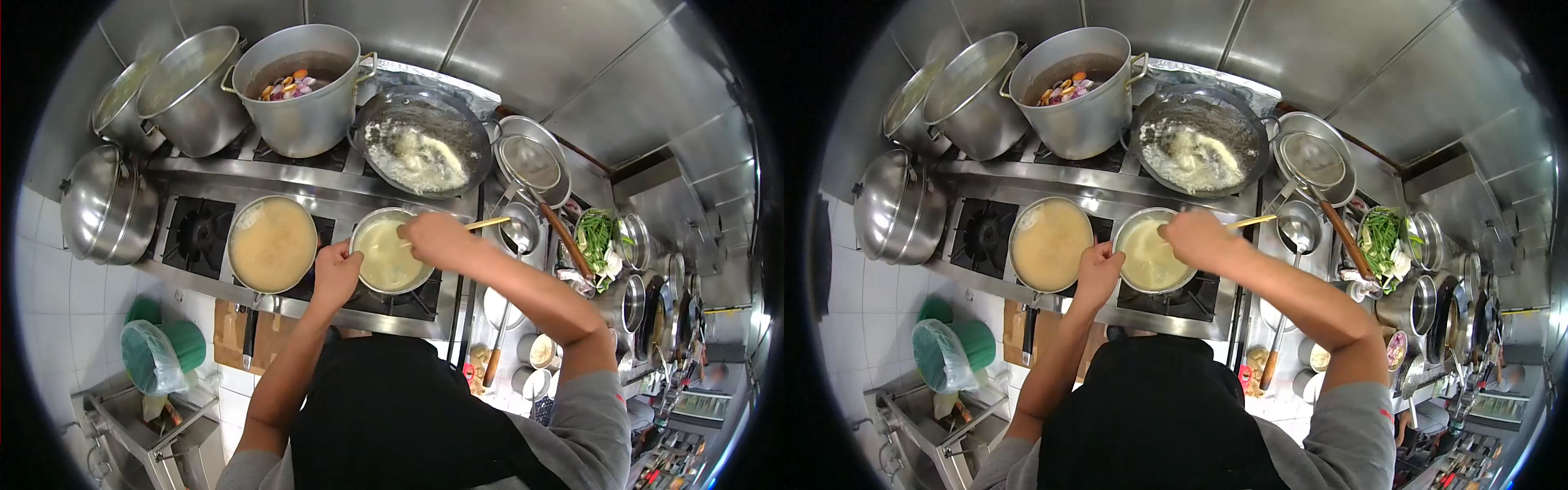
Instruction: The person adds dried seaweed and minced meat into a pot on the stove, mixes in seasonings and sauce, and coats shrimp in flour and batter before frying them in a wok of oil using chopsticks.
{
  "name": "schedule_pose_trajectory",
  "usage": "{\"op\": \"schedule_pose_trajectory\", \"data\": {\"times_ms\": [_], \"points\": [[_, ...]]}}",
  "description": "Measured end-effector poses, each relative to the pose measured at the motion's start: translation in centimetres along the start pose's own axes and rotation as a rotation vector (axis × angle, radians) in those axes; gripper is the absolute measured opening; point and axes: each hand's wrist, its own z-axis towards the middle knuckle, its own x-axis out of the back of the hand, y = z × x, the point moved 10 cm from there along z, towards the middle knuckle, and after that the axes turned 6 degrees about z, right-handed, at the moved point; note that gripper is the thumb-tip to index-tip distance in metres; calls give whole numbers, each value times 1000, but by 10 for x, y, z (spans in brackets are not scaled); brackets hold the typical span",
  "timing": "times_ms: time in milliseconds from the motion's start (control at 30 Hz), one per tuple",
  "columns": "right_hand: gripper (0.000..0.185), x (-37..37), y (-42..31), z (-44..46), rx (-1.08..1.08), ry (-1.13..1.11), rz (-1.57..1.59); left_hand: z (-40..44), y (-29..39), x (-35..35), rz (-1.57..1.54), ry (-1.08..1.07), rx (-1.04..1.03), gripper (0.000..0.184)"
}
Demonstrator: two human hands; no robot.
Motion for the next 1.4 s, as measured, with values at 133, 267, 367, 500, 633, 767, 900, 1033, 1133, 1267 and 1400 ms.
{"op": "schedule_pose_trajectory", "data": {"times_ms": [133,267,367,500,633,767,900,1033,1133,1267,1400], "points": [[11,-33,1,14,-113,41,-271,-2,22,0,-4,1,46,16],[10,-38,1,16,-93,56,-310,-2,32,1,-29,34,-34,16],[13,-21,-3,9,-115,75,-250,-1,23,2,-104,55,17,25],[19,20,-11,0,-94,58,-129,0,17,5,-110,66,52,25],[27,74,-19,-13,-43,157,14,11,1,3,63,42,76,19],[27,111,-21,-23,-88,169,91,18,3,-5,-62,54,103,19],[27,117,-11,-22,-63,218,30,23,12,-14,-116,26,118,18],[24,78,17,-14,-52,201,14,20,34,-17,-59,22,95,16],[24,53,33,-12,-84,145,-6,18,45,-24,-105,32,49,16],[26,72,34,-20,-73,171,14,25,33,-33,-19,8,-27,16],[26,124,29,-35,-56,240,204,26,28,-43,-72,21,-27,14]]}}
